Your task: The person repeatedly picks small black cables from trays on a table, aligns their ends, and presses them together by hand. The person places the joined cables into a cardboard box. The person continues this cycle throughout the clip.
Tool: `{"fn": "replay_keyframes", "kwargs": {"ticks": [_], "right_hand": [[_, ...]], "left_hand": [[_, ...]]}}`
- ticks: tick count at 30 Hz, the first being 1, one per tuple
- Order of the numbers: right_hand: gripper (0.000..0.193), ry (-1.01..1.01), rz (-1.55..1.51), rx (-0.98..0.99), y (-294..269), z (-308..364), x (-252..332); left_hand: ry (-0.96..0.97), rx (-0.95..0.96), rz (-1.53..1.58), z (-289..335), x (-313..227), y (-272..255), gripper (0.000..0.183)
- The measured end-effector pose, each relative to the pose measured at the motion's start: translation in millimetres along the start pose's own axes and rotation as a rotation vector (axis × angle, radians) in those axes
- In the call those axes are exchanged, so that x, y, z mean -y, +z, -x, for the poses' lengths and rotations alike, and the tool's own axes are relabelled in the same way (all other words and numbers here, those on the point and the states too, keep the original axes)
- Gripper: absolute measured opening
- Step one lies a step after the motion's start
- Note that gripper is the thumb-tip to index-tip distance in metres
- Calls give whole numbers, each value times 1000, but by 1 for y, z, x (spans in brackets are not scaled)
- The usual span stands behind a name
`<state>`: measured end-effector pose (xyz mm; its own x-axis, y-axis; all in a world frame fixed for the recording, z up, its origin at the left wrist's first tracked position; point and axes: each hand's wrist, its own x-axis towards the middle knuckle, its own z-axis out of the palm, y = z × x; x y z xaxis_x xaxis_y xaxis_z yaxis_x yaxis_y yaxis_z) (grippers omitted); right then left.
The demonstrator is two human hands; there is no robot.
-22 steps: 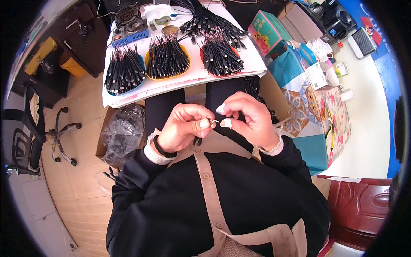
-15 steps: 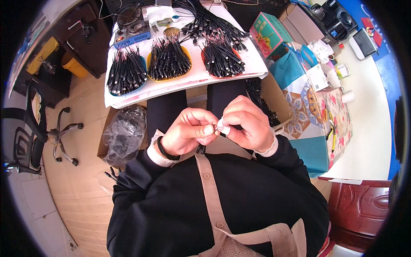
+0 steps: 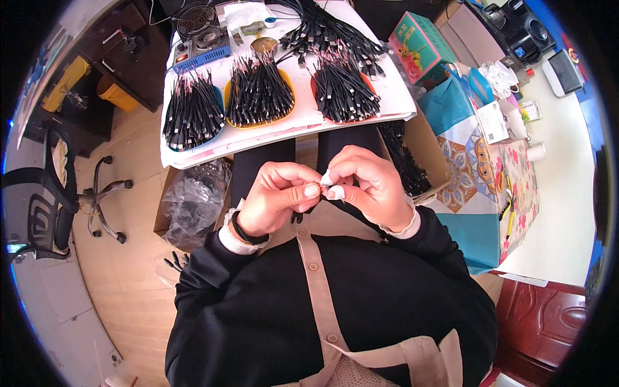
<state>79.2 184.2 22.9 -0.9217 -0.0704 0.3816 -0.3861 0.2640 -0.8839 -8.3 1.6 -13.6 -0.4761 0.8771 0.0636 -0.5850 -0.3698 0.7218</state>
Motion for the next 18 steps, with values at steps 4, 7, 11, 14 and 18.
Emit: {"fn": "replay_keyframes", "kwargs": {"ticks": [4, 7, 11, 14, 18], "right_hand": [[6, -15, -7, -93, 1, -12, -7], [6, 22, -177, -191, 1, -22, -13], [21, 40, -338, -194, -13, -32, -25], [20, 59, -313, -120, -16, -38, -46], [14, 230, -210, 282, -5, -33, -82]], "left_hand": [[32, -40, -64, -12, -4, 2, 14], [-24, -110, -150, -24, -22, 11, 14], [-41, -252, -373, -37, -73, 36, 12], [149, -449, -682, -52, -125, 44, 9], [312, -382, -1203, -123, -172, -2, 11]]}}
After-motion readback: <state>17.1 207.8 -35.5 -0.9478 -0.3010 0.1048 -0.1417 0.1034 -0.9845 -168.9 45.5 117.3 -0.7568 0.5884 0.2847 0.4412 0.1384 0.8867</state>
